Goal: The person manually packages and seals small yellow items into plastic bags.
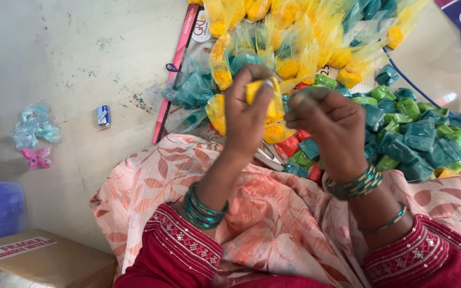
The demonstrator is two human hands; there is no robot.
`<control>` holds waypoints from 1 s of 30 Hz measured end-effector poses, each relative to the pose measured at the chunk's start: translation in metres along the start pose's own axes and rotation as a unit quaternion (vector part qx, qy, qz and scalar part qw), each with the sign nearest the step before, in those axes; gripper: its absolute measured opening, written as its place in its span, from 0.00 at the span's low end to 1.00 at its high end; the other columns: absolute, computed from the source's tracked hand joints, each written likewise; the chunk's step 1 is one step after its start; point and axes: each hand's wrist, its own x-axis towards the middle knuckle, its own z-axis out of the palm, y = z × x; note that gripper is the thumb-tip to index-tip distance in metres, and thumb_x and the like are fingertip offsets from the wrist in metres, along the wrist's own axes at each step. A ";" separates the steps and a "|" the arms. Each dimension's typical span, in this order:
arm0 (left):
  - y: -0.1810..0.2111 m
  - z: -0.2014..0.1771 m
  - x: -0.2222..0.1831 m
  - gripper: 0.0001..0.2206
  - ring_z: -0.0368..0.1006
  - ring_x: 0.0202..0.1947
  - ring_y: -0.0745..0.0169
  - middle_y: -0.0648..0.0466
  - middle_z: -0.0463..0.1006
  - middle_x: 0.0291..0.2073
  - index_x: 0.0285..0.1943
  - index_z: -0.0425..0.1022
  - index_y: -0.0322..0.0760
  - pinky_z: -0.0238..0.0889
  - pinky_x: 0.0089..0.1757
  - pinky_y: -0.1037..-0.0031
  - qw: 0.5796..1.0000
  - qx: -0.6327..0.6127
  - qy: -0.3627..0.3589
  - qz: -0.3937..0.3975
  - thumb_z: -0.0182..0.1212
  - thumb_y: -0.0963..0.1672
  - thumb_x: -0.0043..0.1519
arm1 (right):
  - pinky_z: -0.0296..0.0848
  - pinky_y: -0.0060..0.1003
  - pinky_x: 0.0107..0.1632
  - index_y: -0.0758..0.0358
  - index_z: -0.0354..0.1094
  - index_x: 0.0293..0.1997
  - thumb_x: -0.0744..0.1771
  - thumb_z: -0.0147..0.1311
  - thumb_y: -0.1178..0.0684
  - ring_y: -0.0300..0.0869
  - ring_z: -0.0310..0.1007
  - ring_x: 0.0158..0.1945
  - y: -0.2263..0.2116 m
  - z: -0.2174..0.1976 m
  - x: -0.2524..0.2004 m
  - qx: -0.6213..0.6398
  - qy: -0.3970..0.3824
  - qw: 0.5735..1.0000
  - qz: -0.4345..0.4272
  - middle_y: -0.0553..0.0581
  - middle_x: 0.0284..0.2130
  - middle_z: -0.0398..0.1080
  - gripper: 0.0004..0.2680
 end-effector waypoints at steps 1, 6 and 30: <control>0.002 -0.007 0.005 0.03 0.67 0.43 0.73 0.58 0.73 0.41 0.48 0.71 0.33 0.65 0.47 0.79 1.000 -0.010 0.003 0.010 0.54 0.38 0.68 | 0.81 0.33 0.44 0.72 0.70 0.46 0.70 0.51 0.61 0.38 0.79 0.38 0.011 -0.009 0.003 -0.004 -0.011 1.000 0.019 0.56 0.37 0.78 0.04; 0.011 -0.031 0.018 0.03 0.68 0.44 0.73 0.58 0.74 0.42 0.49 0.73 0.33 0.64 0.48 0.79 0.997 -0.068 0.015 0.015 0.56 0.38 0.69 | 0.75 0.46 0.39 0.66 0.73 0.37 0.66 0.57 0.49 0.51 0.76 0.34 0.113 -0.014 -0.015 -0.398 -0.211 0.889 0.086 0.64 0.30 0.76 0.09; -0.002 -0.051 0.023 0.05 0.67 0.43 0.77 0.61 0.73 0.41 0.50 0.74 0.34 0.63 0.43 0.80 0.991 -0.043 -0.107 -0.074 0.57 0.41 0.68 | 0.67 0.35 0.41 0.67 0.66 0.56 0.68 0.42 0.44 0.40 0.65 0.37 -0.032 -0.024 -0.017 0.047 -0.069 0.960 0.266 0.55 0.36 0.69 0.17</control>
